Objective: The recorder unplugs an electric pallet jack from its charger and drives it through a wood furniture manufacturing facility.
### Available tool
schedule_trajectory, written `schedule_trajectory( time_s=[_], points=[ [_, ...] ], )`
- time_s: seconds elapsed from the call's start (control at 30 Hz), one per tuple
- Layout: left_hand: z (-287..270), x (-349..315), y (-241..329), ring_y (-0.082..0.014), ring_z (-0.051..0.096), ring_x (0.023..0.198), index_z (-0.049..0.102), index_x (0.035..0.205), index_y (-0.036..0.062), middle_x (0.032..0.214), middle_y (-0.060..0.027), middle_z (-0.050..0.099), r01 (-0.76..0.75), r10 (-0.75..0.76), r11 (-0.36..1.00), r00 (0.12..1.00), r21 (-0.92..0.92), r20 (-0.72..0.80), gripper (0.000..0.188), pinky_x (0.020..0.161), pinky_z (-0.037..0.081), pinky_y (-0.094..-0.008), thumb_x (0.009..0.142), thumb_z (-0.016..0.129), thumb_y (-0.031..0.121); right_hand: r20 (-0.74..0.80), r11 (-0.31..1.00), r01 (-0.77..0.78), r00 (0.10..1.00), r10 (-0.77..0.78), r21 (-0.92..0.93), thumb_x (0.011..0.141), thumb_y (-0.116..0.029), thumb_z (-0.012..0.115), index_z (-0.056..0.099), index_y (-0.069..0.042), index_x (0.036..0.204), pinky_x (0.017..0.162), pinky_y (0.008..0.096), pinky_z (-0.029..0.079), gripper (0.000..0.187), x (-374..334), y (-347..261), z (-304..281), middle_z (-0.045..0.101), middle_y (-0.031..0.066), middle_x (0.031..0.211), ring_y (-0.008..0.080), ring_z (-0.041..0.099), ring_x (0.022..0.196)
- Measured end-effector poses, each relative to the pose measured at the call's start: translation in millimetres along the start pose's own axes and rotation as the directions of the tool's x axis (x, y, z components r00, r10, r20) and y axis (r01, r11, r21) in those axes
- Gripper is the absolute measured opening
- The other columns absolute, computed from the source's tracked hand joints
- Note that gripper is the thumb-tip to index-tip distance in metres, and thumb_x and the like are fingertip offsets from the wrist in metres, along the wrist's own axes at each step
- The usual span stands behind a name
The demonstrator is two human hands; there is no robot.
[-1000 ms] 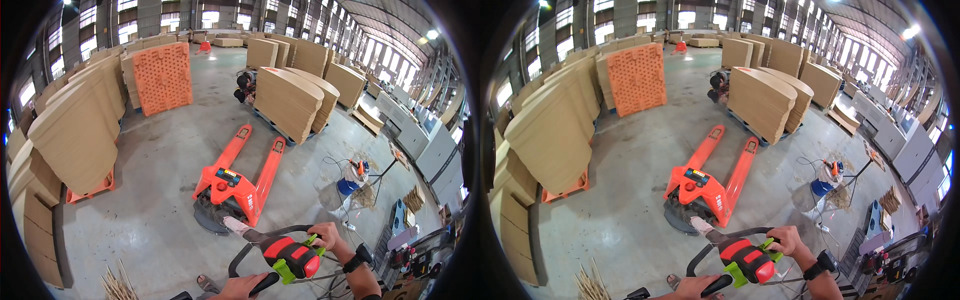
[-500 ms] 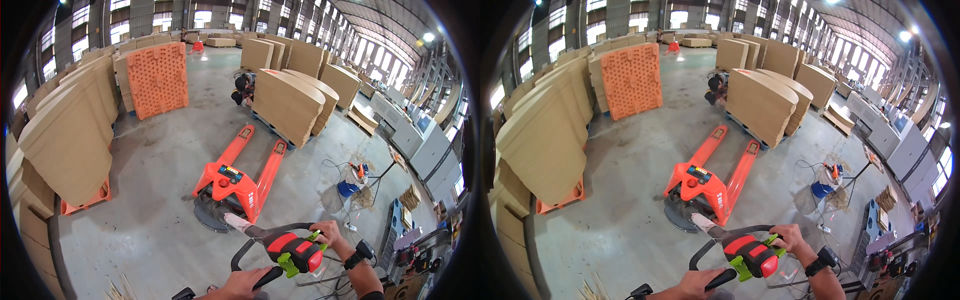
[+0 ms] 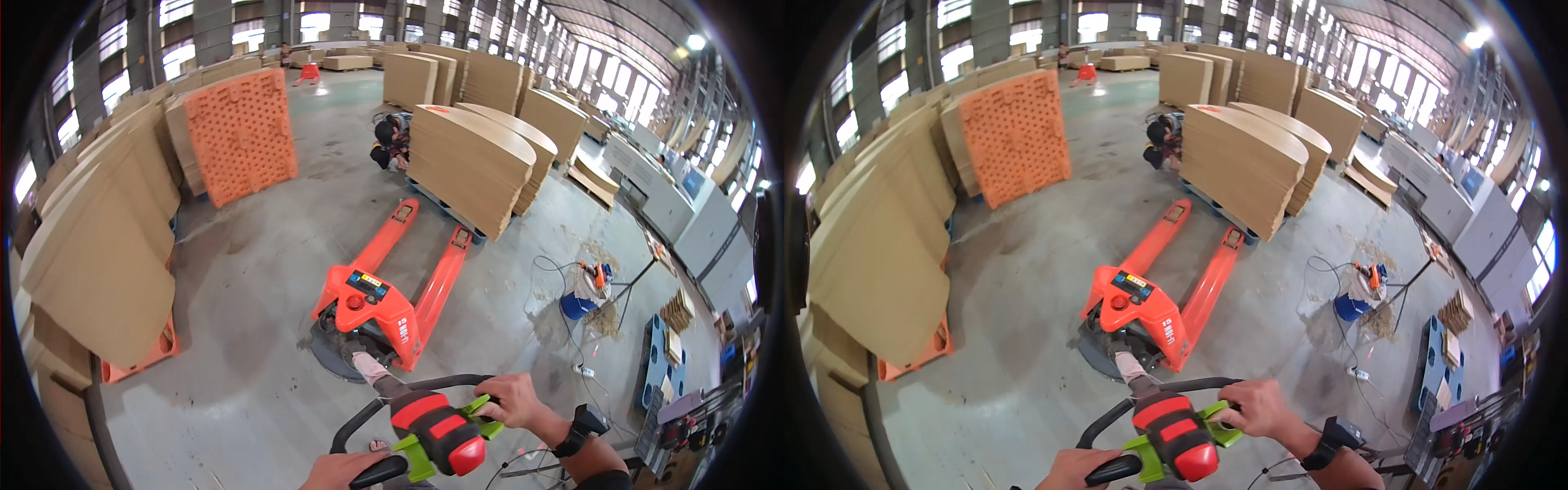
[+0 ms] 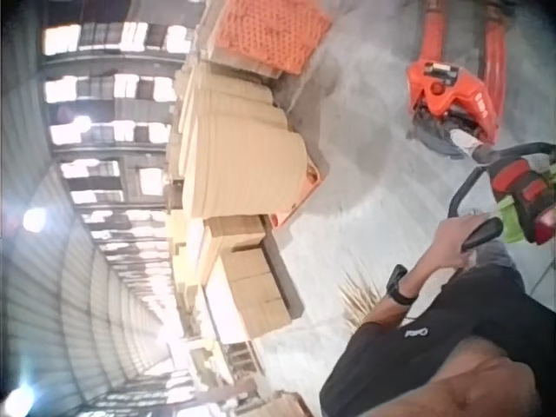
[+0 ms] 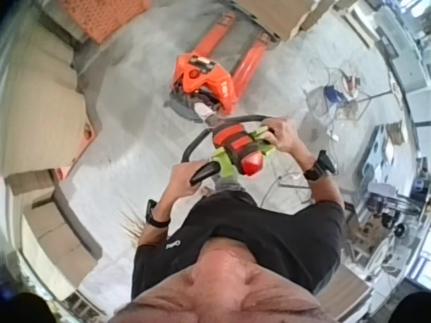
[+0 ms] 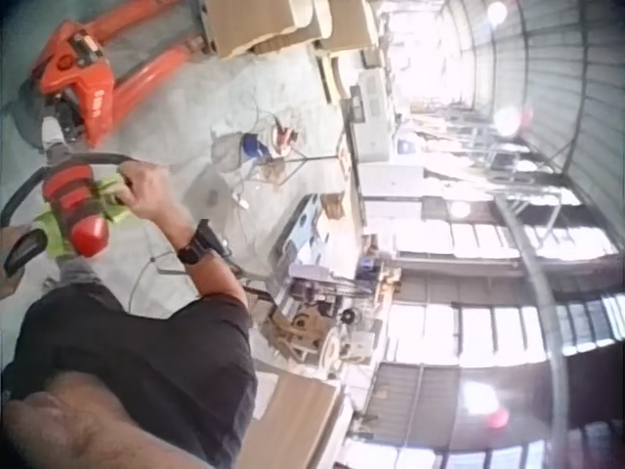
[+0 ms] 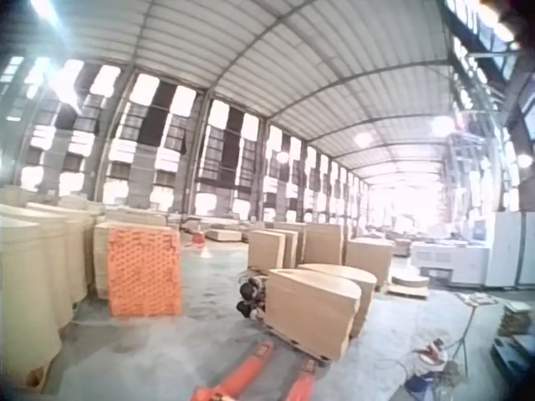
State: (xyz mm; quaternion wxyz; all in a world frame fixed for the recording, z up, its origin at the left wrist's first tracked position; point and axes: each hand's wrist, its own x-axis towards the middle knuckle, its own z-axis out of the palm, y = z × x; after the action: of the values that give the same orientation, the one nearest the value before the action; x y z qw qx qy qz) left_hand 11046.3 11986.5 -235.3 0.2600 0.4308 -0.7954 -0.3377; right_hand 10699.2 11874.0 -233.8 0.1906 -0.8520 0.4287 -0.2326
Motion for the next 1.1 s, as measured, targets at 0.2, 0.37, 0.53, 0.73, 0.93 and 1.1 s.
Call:
schedule_trajectory(
  time_s=[0.2, 0.37, 0.53, 0.73, 0.93, 1.1],
  points=[
    [-34, 2, -14, -0.0388, 0.065, 0.088, 0.064, 0.114, 0.0071, 0.098, -0.0173, 0.069, 0.048, -0.041, 0.997, 0.993, 0.067, -0.107, 0.047, 0.076, 0.053, -0.0440, 0.068, 0.064, 0.009, 0.029, 0.999, -0.035, 0.999, 0.034, 0.019, 0.083, -0.058, 0.062, 0.066, -0.009, 0.083, 0.052, 0.0398, 0.046, 0.049, 43, -22, 2, 0.062, 0.0061, 0.066, 0.0302, 0.062, 0.063],
    [-44, 3, -37, -0.0383, 0.065, 0.088, 0.065, 0.113, 0.0078, 0.098, -0.0170, 0.068, 0.027, 0.001, 0.991, 0.978, 0.129, -0.211, 0.046, 0.076, 0.052, -0.0443, 0.066, 0.066, 0.010, 0.020, 1.000, 0.003, 1.000, -0.003, 0.029, 0.083, -0.058, 0.062, 0.067, -0.010, 0.083, 0.050, 0.0387, 0.044, 0.048, 62, -18, 12, 0.059, 0.0074, 0.063, 0.0304, 0.060, 0.060],
    [-48, 2, -59, -0.0378, 0.065, 0.090, 0.065, 0.114, 0.0088, 0.099, -0.0159, 0.068, 0.005, 0.020, 0.987, 0.988, 0.160, -0.154, 0.048, 0.077, 0.052, -0.0445, 0.065, 0.069, 0.013, -0.019, 1.000, -0.002, 1.000, 0.002, -0.006, 0.082, -0.056, 0.065, 0.065, -0.010, 0.079, 0.051, 0.0397, 0.045, 0.046, 67, -19, 18, 0.058, 0.0055, 0.061, 0.0287, 0.060, 0.059],
    [-54, 16, -67, -0.0388, 0.064, 0.086, 0.065, 0.113, 0.0109, 0.093, -0.0139, 0.068, -0.030, 0.042, 0.996, 0.989, 0.087, -0.143, 0.045, 0.072, 0.050, -0.0464, 0.069, 0.068, 0.019, -0.070, 0.998, -0.038, 0.997, 0.041, 0.041, 0.084, -0.056, 0.061, 0.067, -0.009, 0.085, 0.055, 0.0400, 0.048, 0.046, 69, -13, 25, 0.060, 0.0095, 0.068, 0.0327, 0.061, 0.065],
    [-70, 34, -88, -0.0397, 0.063, 0.086, 0.065, 0.107, 0.0104, 0.090, -0.0164, 0.067, -0.081, 0.081, 0.997, 0.996, 0.010, -0.029, 0.035, 0.072, 0.050, -0.0476, 0.073, 0.063, 0.015, -0.060, 0.995, -0.101, 0.993, 0.102, 0.018, 0.085, -0.054, 0.060, 0.066, -0.010, 0.085, 0.057, 0.0395, 0.049, 0.044, 80, -15, 26, 0.062, 0.0094, 0.071, 0.0335, 0.062, 0.067],
    [-92, 47, -90, -0.0399, 0.064, 0.093, 0.063, 0.114, 0.0068, 0.098, -0.0178, 0.067, -0.211, 0.205, 0.976, 0.972, -0.048, -0.117, 0.044, 0.080, 0.051, -0.0464, 0.070, 0.063, 0.006, -0.073, 0.988, -0.151, 0.986, 0.152, 0.023, 0.087, -0.056, 0.057, 0.066, -0.010, 0.085, 0.058, 0.0382, 0.049, 0.047, 92, -14, 29, 0.063, 0.0098, 0.072, 0.0339, 0.062, 0.067]
  ],
)
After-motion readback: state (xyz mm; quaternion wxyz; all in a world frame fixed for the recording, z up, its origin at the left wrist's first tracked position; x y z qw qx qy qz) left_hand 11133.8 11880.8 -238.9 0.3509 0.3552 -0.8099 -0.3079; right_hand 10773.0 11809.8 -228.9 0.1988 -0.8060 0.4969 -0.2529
